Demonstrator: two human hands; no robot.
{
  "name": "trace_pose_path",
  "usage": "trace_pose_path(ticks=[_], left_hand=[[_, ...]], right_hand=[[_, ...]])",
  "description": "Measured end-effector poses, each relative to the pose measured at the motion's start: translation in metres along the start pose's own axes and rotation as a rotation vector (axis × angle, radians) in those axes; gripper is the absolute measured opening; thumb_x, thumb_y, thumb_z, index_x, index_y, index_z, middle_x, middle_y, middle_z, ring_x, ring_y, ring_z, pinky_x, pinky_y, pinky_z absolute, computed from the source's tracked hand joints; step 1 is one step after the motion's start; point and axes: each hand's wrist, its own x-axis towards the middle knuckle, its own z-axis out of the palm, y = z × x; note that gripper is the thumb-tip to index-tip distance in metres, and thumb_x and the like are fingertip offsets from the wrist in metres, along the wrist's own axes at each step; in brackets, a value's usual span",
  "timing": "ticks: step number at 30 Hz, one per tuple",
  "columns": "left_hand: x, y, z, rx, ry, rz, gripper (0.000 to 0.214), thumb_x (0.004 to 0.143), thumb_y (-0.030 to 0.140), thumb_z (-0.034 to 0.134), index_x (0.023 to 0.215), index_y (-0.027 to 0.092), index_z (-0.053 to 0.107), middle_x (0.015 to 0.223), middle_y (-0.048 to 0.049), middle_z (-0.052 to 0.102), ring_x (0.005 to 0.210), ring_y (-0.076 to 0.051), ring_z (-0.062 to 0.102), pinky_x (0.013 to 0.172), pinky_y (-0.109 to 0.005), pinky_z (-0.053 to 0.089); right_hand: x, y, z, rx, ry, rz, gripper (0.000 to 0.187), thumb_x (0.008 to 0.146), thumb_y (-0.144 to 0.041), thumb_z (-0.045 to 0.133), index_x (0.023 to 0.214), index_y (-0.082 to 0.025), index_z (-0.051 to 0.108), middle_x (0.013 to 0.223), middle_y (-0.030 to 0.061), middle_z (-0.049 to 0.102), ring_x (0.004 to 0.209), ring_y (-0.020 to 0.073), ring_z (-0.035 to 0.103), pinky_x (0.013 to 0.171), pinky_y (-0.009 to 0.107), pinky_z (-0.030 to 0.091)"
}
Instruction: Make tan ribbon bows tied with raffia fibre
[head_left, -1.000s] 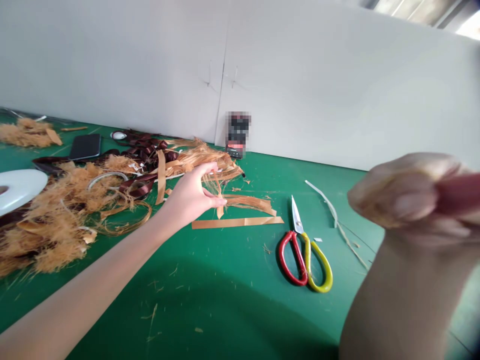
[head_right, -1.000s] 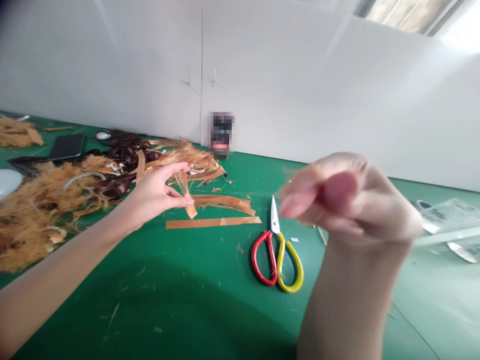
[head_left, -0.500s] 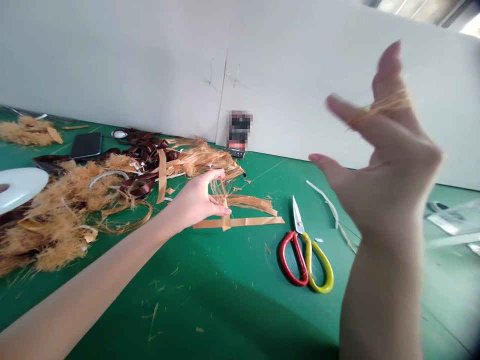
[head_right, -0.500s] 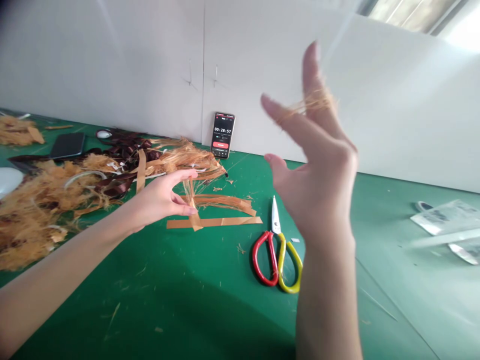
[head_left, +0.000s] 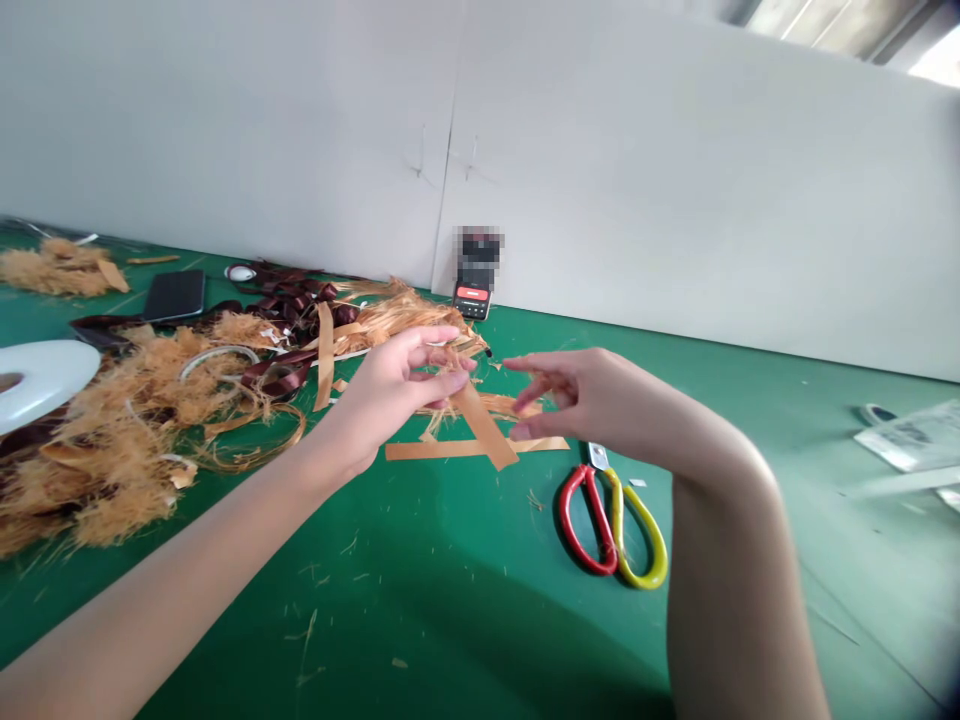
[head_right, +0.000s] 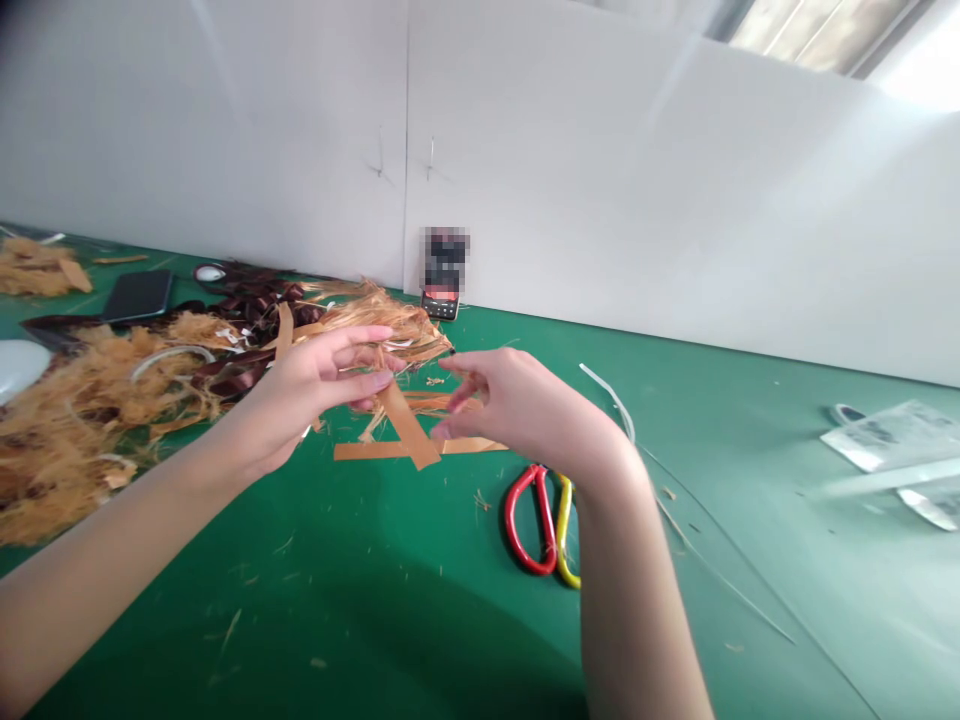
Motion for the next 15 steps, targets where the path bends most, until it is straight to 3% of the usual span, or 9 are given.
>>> trace_pose_path(ticks=[4,6,9,12,15], left_hand=[[-0.001,0.004,-0.001,0.045,0.026,0.057,0.045,0.077,0.024,0.072,0.12,0.022,0.059,0.133,-0.0064,0.058,0.086,-0.018,0.065,0.064,-0.028,0.054],[-0.002,0.006,-0.002,0.063,0.051,0.072,0.039,0.079,0.023,0.07,0.117,0.022,0.061,0.139,-0.0051,0.053,0.089,-0.018,0.065,0.065,-0.027,0.055],[-0.003,0.009,-0.004,0.053,0.075,0.065,0.034,0.079,0.023,0.068,0.113,0.022,0.064,0.142,-0.0039,0.051,0.097,-0.021,0.064,0.07,-0.028,0.056],[-0.004,0.01,-0.004,0.002,0.059,0.065,0.039,0.078,0.027,0.071,0.116,0.023,0.064,0.141,-0.0026,0.052,0.107,-0.024,0.062,0.081,-0.032,0.056],[-0.005,0.01,-0.003,-0.115,0.006,0.058,0.043,0.079,0.029,0.069,0.121,0.022,0.062,0.136,-0.0023,0.058,0.116,-0.024,0.059,0.093,-0.033,0.052]], right_hand=[[0.003,-0.002,0.005,-0.198,0.126,0.002,0.02,0.076,-0.039,0.068,0.08,-0.021,0.075,0.06,-0.001,0.056,0.054,0.0129,0.046,0.052,0.029,0.035],[0.004,-0.001,0.004,-0.183,0.228,0.019,0.028,0.079,-0.041,0.064,0.06,-0.021,0.067,0.052,-0.0023,0.046,0.05,0.0117,0.038,0.051,0.029,0.03],[0.001,-0.003,-0.001,0.027,0.307,0.062,0.041,0.083,-0.052,0.059,0.055,-0.022,0.061,0.047,-0.0044,0.032,0.047,0.0119,0.035,0.051,0.03,0.03],[-0.003,-0.008,-0.002,0.253,0.233,0.03,0.056,0.083,-0.065,0.052,0.047,-0.022,0.055,0.046,-0.0033,0.031,0.053,0.0141,0.045,0.056,0.031,0.037],[-0.001,-0.013,0.006,0.255,0.071,-0.003,0.048,0.072,-0.064,0.066,0.05,-0.021,0.061,0.047,-0.0032,0.038,0.052,0.0129,0.043,0.052,0.03,0.036]])
